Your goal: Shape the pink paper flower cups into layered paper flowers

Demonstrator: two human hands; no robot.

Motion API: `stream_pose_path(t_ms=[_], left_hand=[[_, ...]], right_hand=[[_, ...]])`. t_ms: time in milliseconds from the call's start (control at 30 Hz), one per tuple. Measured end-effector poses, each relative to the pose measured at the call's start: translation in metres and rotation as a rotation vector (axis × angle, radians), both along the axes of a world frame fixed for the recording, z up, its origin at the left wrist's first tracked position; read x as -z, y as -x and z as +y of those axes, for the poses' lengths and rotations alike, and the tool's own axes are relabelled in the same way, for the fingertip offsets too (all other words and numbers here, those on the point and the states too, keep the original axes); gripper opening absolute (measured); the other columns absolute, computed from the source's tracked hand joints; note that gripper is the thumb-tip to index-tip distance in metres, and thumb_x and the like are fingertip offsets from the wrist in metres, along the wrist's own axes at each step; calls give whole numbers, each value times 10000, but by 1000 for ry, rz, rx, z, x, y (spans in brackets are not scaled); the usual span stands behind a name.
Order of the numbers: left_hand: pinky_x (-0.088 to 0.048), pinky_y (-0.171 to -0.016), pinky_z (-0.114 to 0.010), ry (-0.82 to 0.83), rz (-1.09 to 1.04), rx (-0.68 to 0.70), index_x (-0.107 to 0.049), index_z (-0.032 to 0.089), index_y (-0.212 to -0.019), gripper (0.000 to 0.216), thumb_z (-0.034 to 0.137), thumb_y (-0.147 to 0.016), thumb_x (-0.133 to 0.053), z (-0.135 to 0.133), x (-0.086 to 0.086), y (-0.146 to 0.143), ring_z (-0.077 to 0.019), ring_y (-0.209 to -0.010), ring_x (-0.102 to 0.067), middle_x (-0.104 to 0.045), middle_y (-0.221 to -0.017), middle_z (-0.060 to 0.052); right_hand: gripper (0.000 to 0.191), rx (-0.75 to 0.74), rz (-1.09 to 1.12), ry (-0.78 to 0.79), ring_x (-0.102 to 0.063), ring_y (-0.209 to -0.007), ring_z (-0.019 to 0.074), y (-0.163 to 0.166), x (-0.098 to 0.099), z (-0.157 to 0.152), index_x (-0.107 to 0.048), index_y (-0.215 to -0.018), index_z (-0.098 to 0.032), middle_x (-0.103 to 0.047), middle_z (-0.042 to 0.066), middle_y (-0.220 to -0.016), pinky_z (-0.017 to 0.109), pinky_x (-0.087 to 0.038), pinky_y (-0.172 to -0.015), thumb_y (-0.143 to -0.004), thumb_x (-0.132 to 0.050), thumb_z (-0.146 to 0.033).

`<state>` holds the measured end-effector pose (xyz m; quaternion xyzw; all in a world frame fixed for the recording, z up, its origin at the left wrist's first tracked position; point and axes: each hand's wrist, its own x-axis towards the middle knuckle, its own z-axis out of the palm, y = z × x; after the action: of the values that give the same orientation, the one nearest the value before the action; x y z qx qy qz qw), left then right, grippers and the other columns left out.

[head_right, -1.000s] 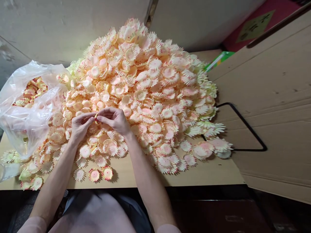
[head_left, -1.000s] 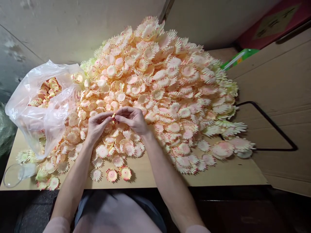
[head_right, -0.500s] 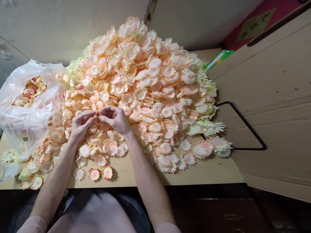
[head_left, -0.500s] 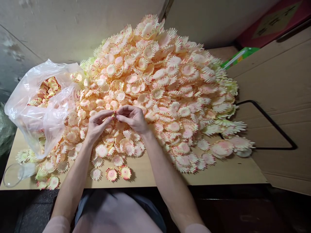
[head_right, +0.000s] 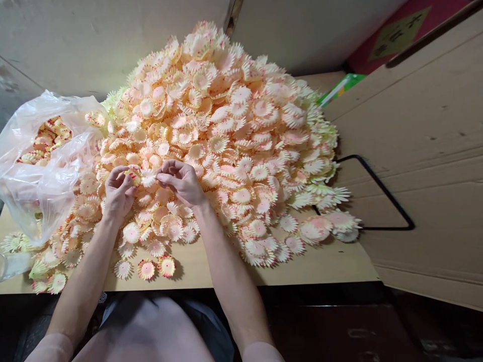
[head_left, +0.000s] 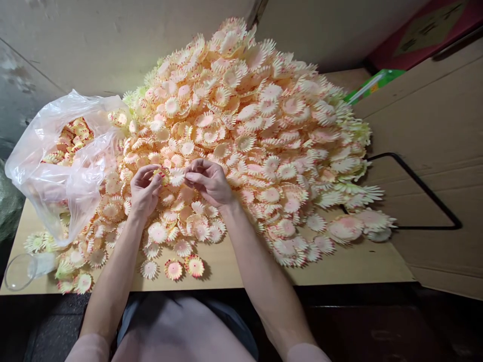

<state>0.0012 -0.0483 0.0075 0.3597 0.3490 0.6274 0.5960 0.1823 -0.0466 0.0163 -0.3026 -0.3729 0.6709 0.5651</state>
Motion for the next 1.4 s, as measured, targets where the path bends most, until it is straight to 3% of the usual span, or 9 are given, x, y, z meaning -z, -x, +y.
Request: stream_pose_path(t_ms=[233,367,467,533,600,700,867,1000,1400], left_hand=[[-500,-490,-103,16,-80,-71,-690,272,-838,392,337,-536,-930,2,10,3,-16,-514,-536,-584,-653,84],[-564,-663,-157,-41,-62,-234,-675,297,-881,405,415,-569,-905,10,14,9,-36,-633,-606,-621,-712,83],[-585,-765,-229,-60,25,-280,-683,316,-938,423,446,-591,-888,13,16,13,-65,-698,-636,-661,-745,68],[-594,-782,-273,-75,94,-219,-694,315,-959,442,477,-592,-878,11,16,10,-99,-763,-669,-710,-841,39],[-600,-770,-294,-82,124,-128,-717,298,-941,447,452,-563,-899,8,15,5,-132,-816,-698,-740,-925,11],[-600,-733,-280,-50,152,-21,-760,254,-877,414,359,-516,-932,3,13,-2,-155,-820,-719,-762,-919,-20],[-591,-643,-240,-40,252,47,-795,239,-865,349,290,-542,-918,0,13,-3,-158,-813,-720,-771,-990,-52],[-576,-619,-206,-68,240,58,-800,259,-859,316,266,-562,-909,1,13,-1,-131,-791,-707,-770,-975,-38],[-571,-811,-307,-151,364,115,-809,256,-833,287,241,-563,-908,1,8,-3,-193,-908,-713,-780,-950,-68]], right_hand=[[280,-91,-28,-61,-552,-607,79,1,0,-4,-612,-734,-187,-686,-15,-762,230,-451,-563,-639,-857,-285],[257,-109,-46,-107,-567,-619,93,-2,1,-6,-695,-810,-204,-653,-25,-705,246,-496,-597,-638,-860,-301],[290,101,1,-82,-557,-588,89,-6,2,0,-709,-838,-246,-659,-36,-699,247,-517,-590,-626,-873,-357],[283,316,58,-40,-511,-520,66,-9,2,5,-691,-805,-257,-639,-56,-656,222,-487,-523,-641,-864,-410],[291,414,51,-10,-436,-432,50,-10,3,8,-668,-741,-240,-591,-68,-569,210,-423,-429,-676,-834,-470],[292,284,-62,-36,-458,-403,59,-8,2,4,-686,-730,-216,-616,-47,-554,222,-410,-388,-712,-808,-481],[203,11,-197,-129,-652,-590,101,-1,0,-4,-750,-803,-202,-746,1,-731,245,-560,-570,-672,-854,-317],[199,-9,-230,-114,-699,-682,125,0,-1,-4,-755,-774,-197,-761,4,-762,301,-610,-733,-633,-867,-281],[259,2,-226,-107,-706,-686,138,2,-1,-4,-745,-763,-189,-760,7,-753,297,-610,-735,-591,-885,-323]])
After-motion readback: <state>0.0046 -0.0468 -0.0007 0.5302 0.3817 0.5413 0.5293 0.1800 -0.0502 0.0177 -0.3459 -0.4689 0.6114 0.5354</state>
